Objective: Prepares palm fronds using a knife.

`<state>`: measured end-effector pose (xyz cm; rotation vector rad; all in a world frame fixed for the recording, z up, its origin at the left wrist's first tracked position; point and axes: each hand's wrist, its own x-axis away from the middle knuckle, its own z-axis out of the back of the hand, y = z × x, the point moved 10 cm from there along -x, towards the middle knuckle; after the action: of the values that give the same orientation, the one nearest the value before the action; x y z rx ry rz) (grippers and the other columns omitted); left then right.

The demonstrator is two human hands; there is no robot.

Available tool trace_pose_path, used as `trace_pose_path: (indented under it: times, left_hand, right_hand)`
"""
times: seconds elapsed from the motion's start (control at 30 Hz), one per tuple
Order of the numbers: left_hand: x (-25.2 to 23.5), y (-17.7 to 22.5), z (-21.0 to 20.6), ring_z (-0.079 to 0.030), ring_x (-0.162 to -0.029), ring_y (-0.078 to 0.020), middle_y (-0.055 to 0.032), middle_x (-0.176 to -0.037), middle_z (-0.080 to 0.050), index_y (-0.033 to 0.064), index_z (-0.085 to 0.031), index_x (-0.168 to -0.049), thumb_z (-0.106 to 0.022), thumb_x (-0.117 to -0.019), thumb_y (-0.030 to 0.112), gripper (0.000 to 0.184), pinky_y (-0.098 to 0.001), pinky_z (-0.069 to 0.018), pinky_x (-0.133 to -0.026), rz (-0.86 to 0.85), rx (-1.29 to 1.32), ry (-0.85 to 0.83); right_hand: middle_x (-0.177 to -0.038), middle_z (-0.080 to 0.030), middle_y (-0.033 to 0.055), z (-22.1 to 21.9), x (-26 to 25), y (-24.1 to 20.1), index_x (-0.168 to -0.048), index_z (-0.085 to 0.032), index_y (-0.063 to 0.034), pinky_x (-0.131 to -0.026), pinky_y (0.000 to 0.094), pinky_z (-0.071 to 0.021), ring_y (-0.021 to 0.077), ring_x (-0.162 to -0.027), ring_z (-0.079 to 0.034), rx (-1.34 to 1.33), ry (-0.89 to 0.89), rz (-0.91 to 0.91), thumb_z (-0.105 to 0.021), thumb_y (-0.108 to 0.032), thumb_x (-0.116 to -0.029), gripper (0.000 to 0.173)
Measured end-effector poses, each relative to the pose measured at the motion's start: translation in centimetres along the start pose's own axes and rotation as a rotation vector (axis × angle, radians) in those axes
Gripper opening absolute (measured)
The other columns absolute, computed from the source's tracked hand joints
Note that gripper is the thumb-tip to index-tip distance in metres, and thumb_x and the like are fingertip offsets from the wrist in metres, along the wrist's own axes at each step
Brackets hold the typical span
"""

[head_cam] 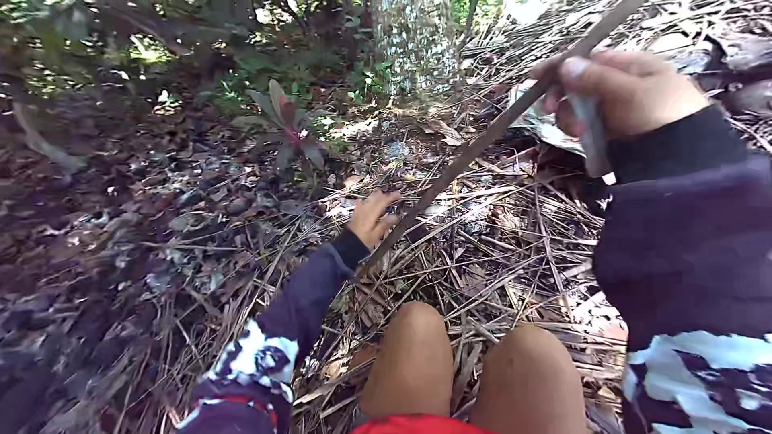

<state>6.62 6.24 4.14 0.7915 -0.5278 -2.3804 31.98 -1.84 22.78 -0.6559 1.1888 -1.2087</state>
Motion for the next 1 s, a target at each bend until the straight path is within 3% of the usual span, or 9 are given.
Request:
trace_pose_path:
  times: [0.1, 0.2, 0.3, 0.47, 0.6, 0.73, 0.9, 0.97, 1.0]
  left_hand:
    - [4.9, -3.4, -7.0, -0.069, -0.108, -0.0244, -0.0196, -0.118, -0.071, -0.0077, -0.056, -0.138, -0.036, -0.1077, 0.023, 0.047, -0.0450, -0.0528, -0.100, 0.207, 0.316, -0.108]
    - [7.3, -2.0, -8.2, -0.066, -0.076, -0.0083, -0.0108, -0.091, -0.070, -0.0116, -0.061, -0.122, -0.040, -0.1065, 0.012, 0.035, -0.0265, -0.0571, -0.075, 0.398, 0.548, -0.038]
    - [7.0, 1.1, -7.2, -0.070, -0.073, -0.0054, -0.0056, -0.086, -0.072, -0.0103, -0.064, -0.115, -0.050, -0.1031, 0.007, 0.025, -0.0240, -0.0603, -0.073, 0.412, 0.645, 0.086]
    - [5.0, 6.3, -4.9, -0.070, -0.067, -0.0060, -0.0046, -0.079, -0.073, -0.0078, -0.067, -0.107, -0.055, -0.1015, 0.007, 0.019, -0.0253, -0.0606, -0.066, 0.293, 0.536, 0.264]
    - [4.9, 8.2, -4.4, -0.064, -0.056, -0.0014, 0.0002, -0.070, -0.069, -0.0075, -0.067, -0.111, -0.053, -0.1038, 0.010, 0.024, -0.0203, -0.0567, -0.056, 0.231, 0.484, 0.287]
    - [5.3, 8.3, -6.2, -0.056, -0.046, 0.0032, 0.0074, -0.060, -0.063, -0.0015, -0.063, -0.117, -0.043, -0.1055, 0.006, 0.024, -0.0118, -0.0480, -0.046, 0.468, 0.928, 0.036]
    - [5.5, 9.5, -11.2, -0.051, -0.041, 0.0039, 0.0116, -0.051, -0.055, 0.0163, -0.062, -0.091, -0.032, -0.1045, 0.014, 0.032, -0.0113, -0.0422, -0.041, 0.541, 1.549, -0.554]
    - [5.2, 7.8, -12.3, -0.051, -0.042, 0.0039, 0.0113, -0.053, -0.055, 0.0135, -0.059, -0.095, -0.030, -0.1066, 0.014, 0.031, -0.0109, -0.0427, -0.043, 0.591, 1.436, -0.549]
    - [5.2, 6.6, -12.9, -0.050, -0.043, 0.0038, 0.0110, -0.054, -0.055, 0.0111, -0.058, -0.097, -0.029, -0.1084, 0.013, 0.031, -0.0107, -0.0426, -0.043, 0.639, 1.325, -0.531]
  right_hand:
    - [-0.077, -0.063, -0.0124, 7.3, 0.3, 1.6, -0.117, -0.065, -0.0149, -0.046, 0.0141, -0.0472, -0.0024, -0.052, -0.053, -0.176, 0.060, 0.038, -0.031, -0.023, -0.1104, 0.036]
    - [-0.069, -0.060, -0.0135, 10.6, 1.8, 4.4, -0.113, -0.062, -0.0179, -0.046, 0.0128, -0.0481, -0.0032, -0.051, -0.054, -0.322, 0.153, 0.086, -0.026, -0.021, -0.1095, 0.036]
    - [-0.056, -0.051, -0.0176, 3.0, 6.3, 6.5, -0.106, -0.053, -0.0228, -0.044, 0.0146, -0.0421, -0.0044, -0.043, -0.045, -0.217, 0.165, -0.044, -0.033, -0.025, -0.1027, 0.020]
    - [-0.070, -0.059, -0.0074, -14.9, 12.4, 12.9, -0.151, -0.036, -0.0053, -0.050, 0.0157, -0.0436, -0.0020, -0.052, -0.050, -0.322, -0.375, -0.194, -0.054, -0.018, -0.0973, 0.058]
    - [-0.072, -0.060, -0.0119, -16.7, 13.3, 14.0, -0.127, -0.057, -0.0059, -0.050, 0.0115, -0.0408, -0.0064, -0.053, -0.048, -0.420, -0.403, -0.153, -0.055, -0.018, -0.0995, 0.030]
    - [-0.069, -0.054, -0.0158, -15.7, 13.9, 14.2, -0.113, -0.064, -0.0058, -0.054, 0.0112, -0.0404, -0.0091, -0.057, -0.046, -0.388, -0.396, -0.006, -0.057, -0.025, -0.1009, 0.023]
    - [-0.079, -0.060, -0.0134, -14.7, 14.9, 15.8, -0.134, -0.060, -0.0038, -0.057, 0.0100, -0.0409, -0.0105, -0.061, -0.047, -0.321, -0.440, 0.004, -0.057, -0.028, -0.1019, 0.040]
    - [-0.098, -0.070, -0.0002, -13.3, 14.5, 16.6, -0.136, -0.061, -0.0022, -0.068, 0.0213, -0.0505, 0.0003, -0.074, -0.058, 0.022, -0.286, 0.027, -0.056, -0.025, -0.1020, 0.041]
    - [-0.113, -0.074, 0.0109, -12.3, 14.2, 17.1, -0.138, -0.062, -0.0036, -0.082, 0.0414, -0.0576, 0.0181, -0.090, -0.071, 0.219, -0.192, 0.010, -0.057, -0.023, -0.1020, 0.041]
